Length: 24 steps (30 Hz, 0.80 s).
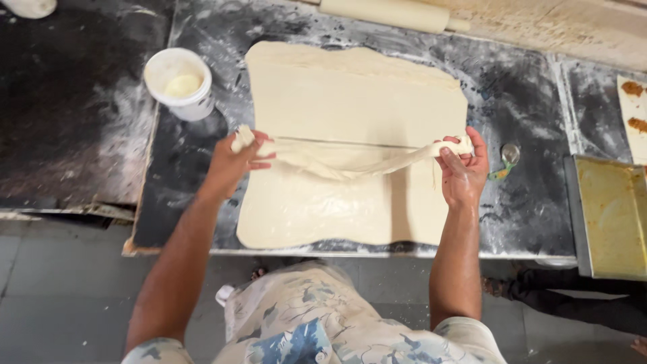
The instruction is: The person cuts large sheets of dough using a manual cutter, places smaller portions of dough onto the sheets, and folds the edges to align the layers on a floured worktable.
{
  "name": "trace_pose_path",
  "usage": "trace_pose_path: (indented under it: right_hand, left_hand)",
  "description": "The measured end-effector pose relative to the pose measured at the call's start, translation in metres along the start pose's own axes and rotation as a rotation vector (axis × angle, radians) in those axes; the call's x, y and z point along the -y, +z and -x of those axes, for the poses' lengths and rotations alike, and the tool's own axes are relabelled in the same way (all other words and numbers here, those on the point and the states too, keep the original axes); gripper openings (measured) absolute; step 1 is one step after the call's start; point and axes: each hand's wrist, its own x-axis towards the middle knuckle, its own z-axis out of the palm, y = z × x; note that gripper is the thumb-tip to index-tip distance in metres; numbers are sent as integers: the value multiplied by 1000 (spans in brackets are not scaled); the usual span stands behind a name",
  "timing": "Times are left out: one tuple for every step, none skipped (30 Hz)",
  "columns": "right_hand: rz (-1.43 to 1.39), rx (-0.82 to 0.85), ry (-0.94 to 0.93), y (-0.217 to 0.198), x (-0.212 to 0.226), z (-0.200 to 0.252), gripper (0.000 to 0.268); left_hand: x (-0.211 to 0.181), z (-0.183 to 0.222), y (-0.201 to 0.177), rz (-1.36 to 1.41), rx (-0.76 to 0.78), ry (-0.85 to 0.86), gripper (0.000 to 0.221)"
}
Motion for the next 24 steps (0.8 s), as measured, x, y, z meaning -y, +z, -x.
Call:
trace_pose_path:
  right_hand:
    - [5, 6, -12, 1, -1, -16, 61]
    - [8, 26, -24, 2, -1, -32, 60]
    - [11, 44, -37, 2, -1, -50, 59]
    - [13, 63, -50, 2, -2, -68, 58]
    - [1, 57, -65, 1, -1, -86, 58]
    - [-10, 50, -80, -1, -2, -106, 58]
    - [-18, 43, -92, -4, -3, -124, 58]
    - [-41, 28, -96, -7, -7, -142, 58]
    - [-70, 16, -106, -11, -14, -162, 58]
    - [-99, 3, -115, -15, -24, -182, 58]
    - [-110, -5, -110, -21, -37, -202, 58]
    - [-121, -12, -104, -26, -53, -222, 59]
    - [-127, -24, -95, -35, -70, -237, 60]
    - [-88, -57, -36, -44, -90, -250, 59]
    - [-53, -83, 12, -51, -110, -265, 59]
    - [-18, -109, 61, -59, -129, -278, 59]
    - [4, -133, 93, -70, -147, -280, 57]
    - [27, -157, 126, -80, -162, -279, 56]
    - [42, -173, 150, -83, -174, -285, 55]
    - [54, -190, 155, -84, -183, -288, 54]
    - [65, -207, 160, -83, -190, -289, 53]
    - [77, -224, 164, -79, -192, -291, 52]
    - [100, -206, 159, -74, -191, -288, 51]
    - [123, -188, 154, -66, -186, -288, 51]
  left_hand:
    - [-3, -22, 2, 87, 22, 2, 20]
    - [-7, -43, 4, 175, 44, 4, 20]
    - [-13, -64, 7, 190, 29, -1, 20]
    - [-19, -84, 9, 204, 13, -6, 19]
    - [-26, -102, 11, 220, -3, -14, 19]
    - [-35, -121, 10, 234, -20, 4, 17]
    - [-43, -137, 6, 251, -38, 18, 15]
    - [-48, -151, 2, 267, -55, 32, 13]
    - [-53, -167, -2, 204, -113, 27, 13]
    - [-55, -183, -7, 142, -171, 22, 12]
    - [-53, -199, -13, 77, -230, 16, 13]
    - [-47, -214, -17, -55, -289, 64, 16]
    - [-34, -228, -19, -187, -346, 104, 19]
    - [-19, -240, -24, -320, -402, 144, 23]
    - [-8, -254, -30, -378, -406, 89, 26]
    - [6, -265, -37, -436, -410, 34, 28]
    - [25, -268, -44, -494, -411, -41, 31]
    - [42, -270, -49, -478, -390, -5, 34]
    - [52, -277, -54, -463, -373, 44, 36]
    - [60, -283, -58, -448, -357, 93, 39]
    - [65, -287, -61, -402, -348, 50, 39]
    - [68, -291, -62, -356, -340, 8, 40]
    - [70, -291, -61, -312, -332, -39, 40]
    - [67, -294, -60, -280, -356, -98, 33]
